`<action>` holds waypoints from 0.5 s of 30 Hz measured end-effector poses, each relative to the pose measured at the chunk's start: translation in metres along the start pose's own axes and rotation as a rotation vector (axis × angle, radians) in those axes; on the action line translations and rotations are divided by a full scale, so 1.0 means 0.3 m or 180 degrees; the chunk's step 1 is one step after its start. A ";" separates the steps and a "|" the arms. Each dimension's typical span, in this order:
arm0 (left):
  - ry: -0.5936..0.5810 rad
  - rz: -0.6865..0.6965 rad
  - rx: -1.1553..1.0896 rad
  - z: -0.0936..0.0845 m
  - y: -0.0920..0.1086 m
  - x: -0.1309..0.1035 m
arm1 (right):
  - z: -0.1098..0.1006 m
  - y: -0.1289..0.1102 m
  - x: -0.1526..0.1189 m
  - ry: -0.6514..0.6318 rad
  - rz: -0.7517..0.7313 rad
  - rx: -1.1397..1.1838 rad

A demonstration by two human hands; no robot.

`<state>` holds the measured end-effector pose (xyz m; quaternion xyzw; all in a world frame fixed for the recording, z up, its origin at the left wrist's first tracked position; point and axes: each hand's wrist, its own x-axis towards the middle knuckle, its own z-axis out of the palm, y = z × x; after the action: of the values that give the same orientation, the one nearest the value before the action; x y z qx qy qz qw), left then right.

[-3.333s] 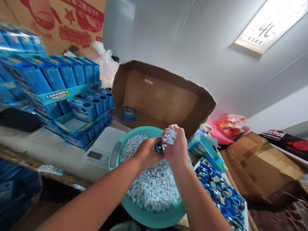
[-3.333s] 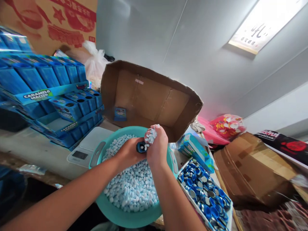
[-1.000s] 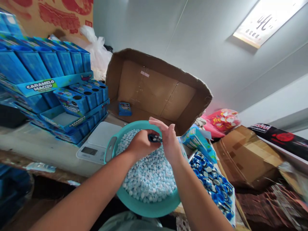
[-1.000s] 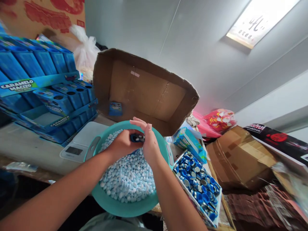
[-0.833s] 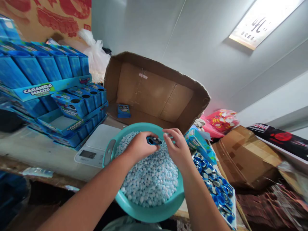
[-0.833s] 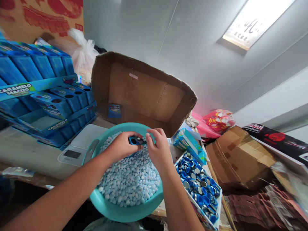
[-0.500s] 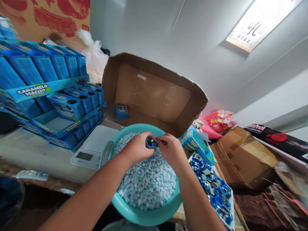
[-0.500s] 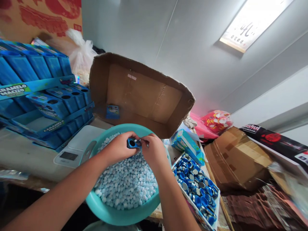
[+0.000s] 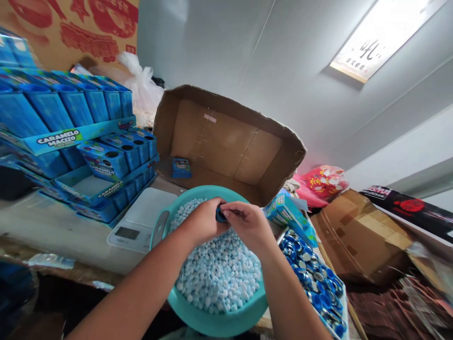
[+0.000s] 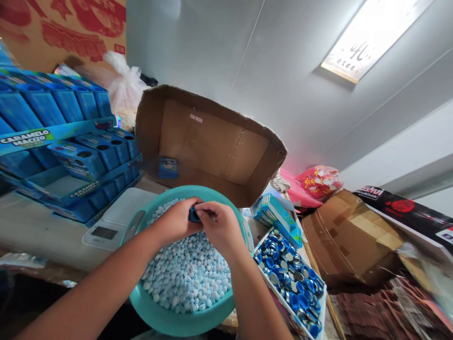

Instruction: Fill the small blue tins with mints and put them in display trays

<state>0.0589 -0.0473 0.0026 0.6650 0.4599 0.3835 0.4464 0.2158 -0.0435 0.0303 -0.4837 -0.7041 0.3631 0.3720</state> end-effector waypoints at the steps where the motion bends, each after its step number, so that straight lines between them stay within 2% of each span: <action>1: -0.0025 -0.0043 0.0020 -0.001 -0.002 0.001 | -0.018 0.017 -0.007 0.0157 -0.0019 0.0104; 4: 0.0050 -0.0158 0.0184 -0.004 -0.008 0.005 | -0.092 0.073 -0.055 0.0554 0.0164 -0.0190; 5: 0.0101 -0.0144 0.0237 -0.005 -0.008 0.007 | -0.114 0.088 -0.082 0.0420 0.0311 -0.0502; 7: 0.0201 -0.0042 0.0268 -0.007 -0.007 0.010 | -0.131 0.105 -0.148 -0.0283 0.0529 -0.1221; 9: 0.0349 0.0023 0.0240 -0.007 -0.005 0.012 | -0.109 0.103 -0.211 -0.0975 0.0411 -0.1949; 10: 0.0433 0.0031 0.0228 -0.006 -0.003 0.013 | -0.088 0.097 -0.235 -0.1182 0.0317 -0.2269; 12: 0.0568 0.0003 0.0216 -0.003 -0.001 0.014 | -0.039 0.085 -0.253 -0.1372 0.0180 -0.2681; 15: 0.0562 -0.0016 0.0126 0.006 0.003 0.012 | 0.012 0.083 -0.224 -0.1407 0.0162 -0.2726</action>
<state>0.0618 -0.0443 0.0033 0.6361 0.5066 0.4303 0.3919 0.2403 -0.1013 -0.0047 -0.5217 -0.8405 0.1436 -0.0281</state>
